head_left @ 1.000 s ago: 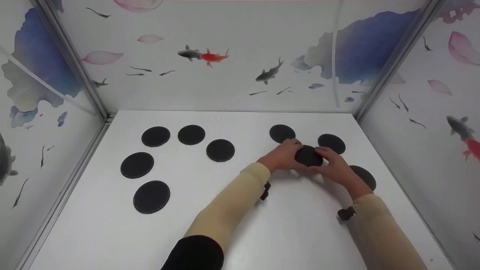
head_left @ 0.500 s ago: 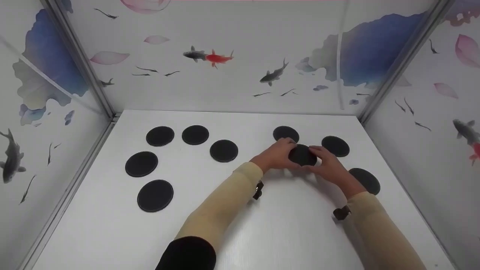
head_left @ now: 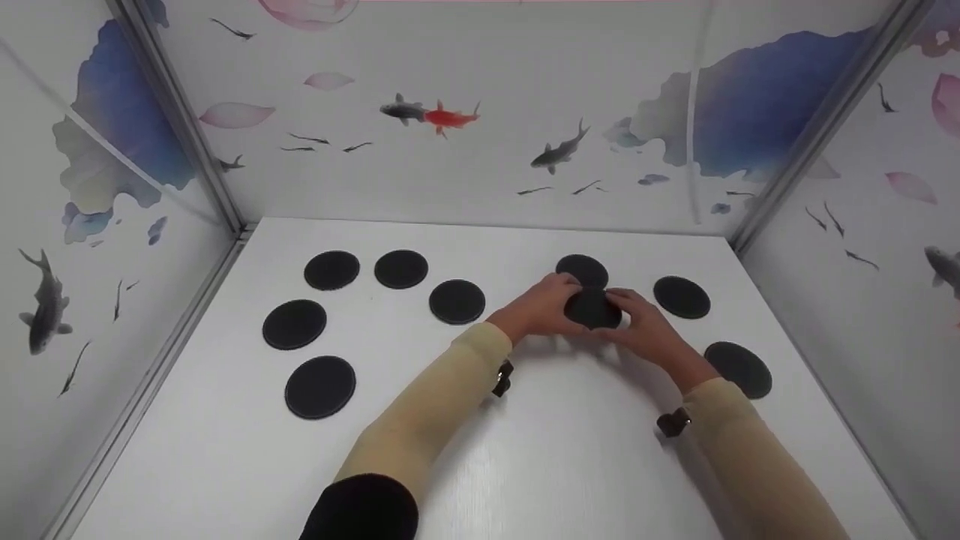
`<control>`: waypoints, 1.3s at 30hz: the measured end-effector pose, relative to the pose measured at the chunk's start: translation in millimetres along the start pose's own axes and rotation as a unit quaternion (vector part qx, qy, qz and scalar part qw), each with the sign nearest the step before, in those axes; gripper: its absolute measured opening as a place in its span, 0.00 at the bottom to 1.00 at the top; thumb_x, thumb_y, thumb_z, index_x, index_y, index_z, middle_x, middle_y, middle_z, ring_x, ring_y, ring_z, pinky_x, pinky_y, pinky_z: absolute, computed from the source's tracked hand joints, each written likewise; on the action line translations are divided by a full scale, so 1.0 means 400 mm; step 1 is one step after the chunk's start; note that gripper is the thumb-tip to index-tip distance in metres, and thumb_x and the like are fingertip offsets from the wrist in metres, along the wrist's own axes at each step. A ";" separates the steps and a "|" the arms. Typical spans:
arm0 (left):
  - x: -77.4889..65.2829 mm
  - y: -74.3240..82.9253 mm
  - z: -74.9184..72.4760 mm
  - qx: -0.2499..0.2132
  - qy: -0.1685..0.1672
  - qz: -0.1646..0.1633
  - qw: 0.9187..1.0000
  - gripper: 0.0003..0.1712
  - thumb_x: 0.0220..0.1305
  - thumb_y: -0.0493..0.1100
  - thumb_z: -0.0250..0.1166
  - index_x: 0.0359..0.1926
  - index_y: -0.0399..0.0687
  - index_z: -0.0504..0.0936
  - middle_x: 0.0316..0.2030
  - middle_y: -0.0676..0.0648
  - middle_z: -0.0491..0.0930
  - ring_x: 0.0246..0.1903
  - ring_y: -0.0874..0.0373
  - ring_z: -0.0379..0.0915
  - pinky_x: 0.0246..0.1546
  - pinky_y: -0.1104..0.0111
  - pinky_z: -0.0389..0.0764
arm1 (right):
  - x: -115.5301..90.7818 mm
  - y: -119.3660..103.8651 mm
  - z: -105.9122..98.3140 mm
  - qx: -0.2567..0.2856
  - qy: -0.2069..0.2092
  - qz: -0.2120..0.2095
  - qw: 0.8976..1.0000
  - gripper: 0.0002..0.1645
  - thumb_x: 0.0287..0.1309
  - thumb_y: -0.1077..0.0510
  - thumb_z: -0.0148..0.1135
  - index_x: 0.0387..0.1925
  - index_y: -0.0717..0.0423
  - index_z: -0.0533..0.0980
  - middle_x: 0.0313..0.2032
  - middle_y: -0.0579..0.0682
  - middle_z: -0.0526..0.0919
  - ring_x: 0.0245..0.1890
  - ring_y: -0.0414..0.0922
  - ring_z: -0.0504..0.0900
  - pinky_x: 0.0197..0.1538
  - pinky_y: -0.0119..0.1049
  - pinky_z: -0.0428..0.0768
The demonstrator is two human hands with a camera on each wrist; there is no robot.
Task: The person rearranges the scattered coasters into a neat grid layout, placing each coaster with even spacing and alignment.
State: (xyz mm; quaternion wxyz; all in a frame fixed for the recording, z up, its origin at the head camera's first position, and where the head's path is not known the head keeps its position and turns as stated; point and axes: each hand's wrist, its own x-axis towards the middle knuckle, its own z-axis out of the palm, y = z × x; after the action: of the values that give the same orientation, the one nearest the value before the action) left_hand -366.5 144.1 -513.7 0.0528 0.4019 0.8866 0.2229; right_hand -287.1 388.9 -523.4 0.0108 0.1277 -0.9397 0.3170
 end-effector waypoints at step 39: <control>-0.132 -0.153 -0.070 0.009 0.019 -0.055 0.998 0.48 0.65 0.64 0.79 0.77 0.44 0.77 0.73 0.44 0.72 0.71 0.52 0.69 0.72 0.61 0.74 | 0.148 -0.118 0.123 -0.003 -0.040 -0.028 0.999 0.52 0.67 0.46 0.81 0.81 0.65 0.67 0.81 0.63 0.66 0.81 0.62 0.64 0.80 0.60 0.66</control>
State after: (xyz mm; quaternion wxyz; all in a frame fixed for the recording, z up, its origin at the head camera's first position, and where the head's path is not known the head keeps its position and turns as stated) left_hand -380.8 59.8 -519.8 0.0441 0.3483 0.9104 0.2191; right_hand -329.9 309.3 -528.8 -0.0180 0.1666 -0.9366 0.3078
